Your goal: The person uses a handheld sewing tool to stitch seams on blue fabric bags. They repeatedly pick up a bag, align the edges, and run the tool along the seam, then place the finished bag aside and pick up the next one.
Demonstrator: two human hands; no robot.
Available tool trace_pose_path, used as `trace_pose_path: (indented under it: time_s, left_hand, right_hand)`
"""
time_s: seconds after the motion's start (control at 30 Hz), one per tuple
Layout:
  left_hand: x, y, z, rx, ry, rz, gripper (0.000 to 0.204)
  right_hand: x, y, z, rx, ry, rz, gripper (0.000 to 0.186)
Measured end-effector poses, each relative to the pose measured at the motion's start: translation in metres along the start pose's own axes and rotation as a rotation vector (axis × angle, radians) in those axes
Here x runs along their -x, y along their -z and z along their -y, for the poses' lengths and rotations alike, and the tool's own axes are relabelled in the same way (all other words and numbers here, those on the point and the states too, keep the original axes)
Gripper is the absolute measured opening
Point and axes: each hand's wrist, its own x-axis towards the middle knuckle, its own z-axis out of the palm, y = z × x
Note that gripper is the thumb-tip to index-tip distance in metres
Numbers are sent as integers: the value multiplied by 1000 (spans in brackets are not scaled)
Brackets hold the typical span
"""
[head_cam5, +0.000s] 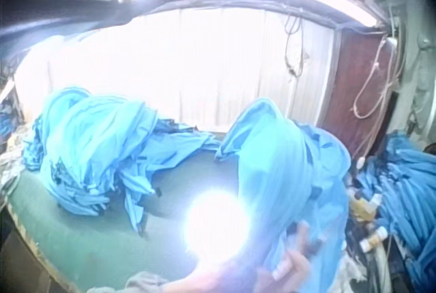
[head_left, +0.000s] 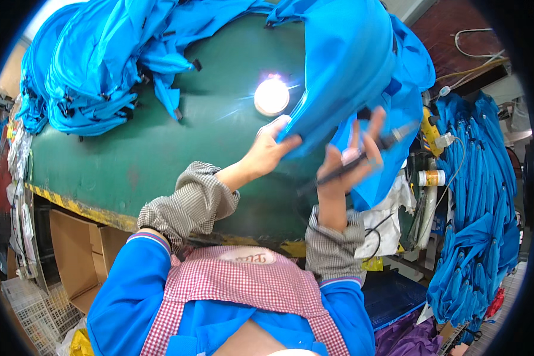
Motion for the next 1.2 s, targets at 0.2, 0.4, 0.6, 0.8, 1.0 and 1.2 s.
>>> trace_pose_path:
  time_s: [0.2, 0.4, 0.6, 0.8, 1.0, 1.2]
  left_hand:
    - [-160, -42, -42, -608, -751, -355, 17]
    - [-253, -150, -11, -671, 83, -12, 79]
    - [-138, 22, -42, -800, -816, -110, 50]
    - [1, 394, 24, -1254, -134, -1697, 49]
    - [-16, 441, 20, 415, 60, -1240, 27]
    - [-67, 417, -88, 998, -410, -598, 52]
  right_hand:
    - [-9, 56, 32, 147, 68, -347, 28]
    - [-2, 56, 36, 335, 18, -57, 21]
    - [20, 61, 31, 409, -53, 46, 21]
    - [22, 22, 25, 179, -83, 103, 10]
    - [16, -11, 36, 159, -52, 225, 10]
    - [21, -7, 44, 146, -127, 235, 10]
